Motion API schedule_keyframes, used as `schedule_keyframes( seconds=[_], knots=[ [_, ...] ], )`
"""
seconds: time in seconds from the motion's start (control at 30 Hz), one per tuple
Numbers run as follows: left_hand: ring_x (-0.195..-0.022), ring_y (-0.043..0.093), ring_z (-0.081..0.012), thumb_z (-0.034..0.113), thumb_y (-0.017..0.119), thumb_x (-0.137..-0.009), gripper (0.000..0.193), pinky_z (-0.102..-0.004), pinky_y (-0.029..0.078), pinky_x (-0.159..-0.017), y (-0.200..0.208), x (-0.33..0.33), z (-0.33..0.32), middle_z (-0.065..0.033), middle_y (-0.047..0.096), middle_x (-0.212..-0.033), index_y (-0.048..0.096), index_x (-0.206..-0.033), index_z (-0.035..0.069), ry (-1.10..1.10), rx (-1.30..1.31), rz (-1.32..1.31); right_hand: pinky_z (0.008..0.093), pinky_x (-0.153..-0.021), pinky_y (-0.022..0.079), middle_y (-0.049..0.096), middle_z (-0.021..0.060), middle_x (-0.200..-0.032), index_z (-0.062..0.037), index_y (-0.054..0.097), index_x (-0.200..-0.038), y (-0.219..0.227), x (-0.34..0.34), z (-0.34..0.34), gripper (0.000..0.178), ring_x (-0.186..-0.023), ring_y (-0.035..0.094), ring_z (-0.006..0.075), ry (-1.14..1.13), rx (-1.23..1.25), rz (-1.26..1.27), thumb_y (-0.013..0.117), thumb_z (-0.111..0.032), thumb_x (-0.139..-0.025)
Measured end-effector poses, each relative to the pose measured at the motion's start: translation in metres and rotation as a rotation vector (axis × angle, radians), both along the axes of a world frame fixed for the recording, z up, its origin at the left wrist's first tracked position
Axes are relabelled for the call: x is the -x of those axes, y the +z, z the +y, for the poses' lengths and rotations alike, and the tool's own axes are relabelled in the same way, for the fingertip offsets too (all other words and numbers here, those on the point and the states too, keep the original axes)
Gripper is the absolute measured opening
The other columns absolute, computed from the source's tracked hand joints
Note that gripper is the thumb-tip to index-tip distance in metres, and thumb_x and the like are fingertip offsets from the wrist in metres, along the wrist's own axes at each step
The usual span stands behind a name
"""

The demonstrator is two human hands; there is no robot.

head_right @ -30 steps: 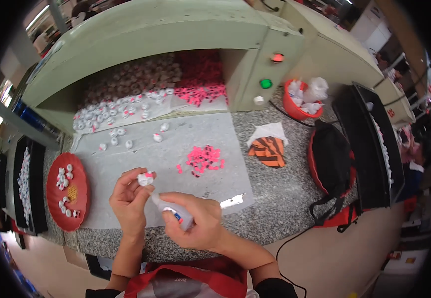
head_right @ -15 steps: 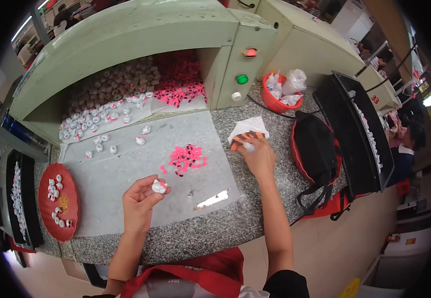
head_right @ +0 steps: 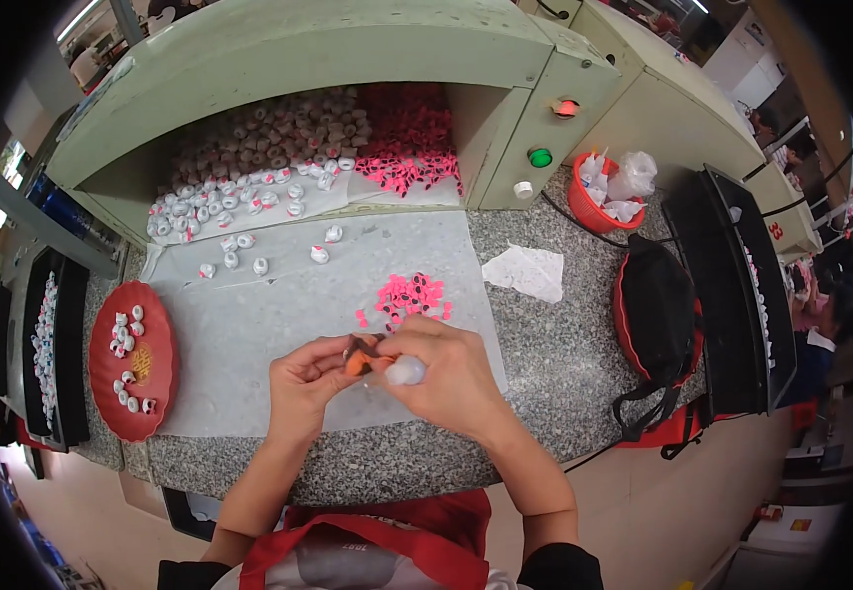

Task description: Applying glue and attaching small pink bows to white toy figurine heads at a factory production line.

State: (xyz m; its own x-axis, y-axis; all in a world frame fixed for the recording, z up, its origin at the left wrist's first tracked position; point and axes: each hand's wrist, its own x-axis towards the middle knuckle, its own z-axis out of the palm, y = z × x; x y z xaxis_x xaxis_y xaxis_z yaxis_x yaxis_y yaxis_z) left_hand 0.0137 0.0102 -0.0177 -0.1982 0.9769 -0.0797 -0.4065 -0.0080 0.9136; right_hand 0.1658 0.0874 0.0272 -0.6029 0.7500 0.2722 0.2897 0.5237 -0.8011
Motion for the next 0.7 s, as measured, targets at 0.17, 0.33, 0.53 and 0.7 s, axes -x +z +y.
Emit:
schedule_keyframes(
  seconds=[0.17,0.33,0.53,0.7],
  knots=[
    [-0.085,0.061,-0.0187,-0.012,0.059,-0.07,0.033,-0.0273,0.049,-0.074,0.003,0.009,-0.002,-0.0139,0.061,-0.093,0.053,-0.102,-0.006,0.156,-0.034,0.002,0.0225,-0.051,0.043,0.057,0.0072,-0.069,0.003,0.06,-0.075,0.005,-0.043,0.005,0.01,-0.058,0.055,0.0122,-0.274,0.041,0.136,0.066,0.004,-0.067],
    [-0.087,0.06,-0.0169,-0.011,0.06,-0.072,0.03,-0.0256,0.05,-0.076,0.007,0.002,-0.003,-0.0142,0.06,-0.094,0.053,-0.101,-0.006,0.069,-0.074,0.03,0.0215,-0.052,0.043,0.057,0.0076,-0.07,0.0035,0.059,-0.076,0.01,-0.026,0.005,0.011,-0.057,0.055,0.0123,-0.392,0.113,0.249,0.065,0.005,-0.067],
    [-0.089,0.059,-0.0183,-0.012,0.058,-0.072,0.029,-0.0263,0.05,-0.076,0.006,-0.001,-0.004,-0.0138,0.059,-0.095,0.052,-0.1,-0.006,0.127,-0.069,-0.041,0.0246,-0.056,0.043,0.057,0.0066,-0.068,0.0012,0.06,-0.076,0.011,0.02,-0.01,0.015,-0.062,0.056,0.0122,0.002,-0.041,0.003,0.068,-0.001,-0.064],
    [-0.087,0.06,-0.0215,-0.012,0.058,-0.07,0.034,-0.0322,0.05,-0.078,0.008,0.013,0.004,-0.0116,0.057,-0.097,0.052,-0.103,-0.004,0.187,-0.064,-0.019,0.0219,-0.057,0.043,0.058,0.0045,-0.072,0.0041,0.058,-0.082,0.013,-0.044,0.02,0.015,-0.062,0.054,0.0102,-0.429,0.358,0.161,0.064,-0.002,-0.07]
  ],
)
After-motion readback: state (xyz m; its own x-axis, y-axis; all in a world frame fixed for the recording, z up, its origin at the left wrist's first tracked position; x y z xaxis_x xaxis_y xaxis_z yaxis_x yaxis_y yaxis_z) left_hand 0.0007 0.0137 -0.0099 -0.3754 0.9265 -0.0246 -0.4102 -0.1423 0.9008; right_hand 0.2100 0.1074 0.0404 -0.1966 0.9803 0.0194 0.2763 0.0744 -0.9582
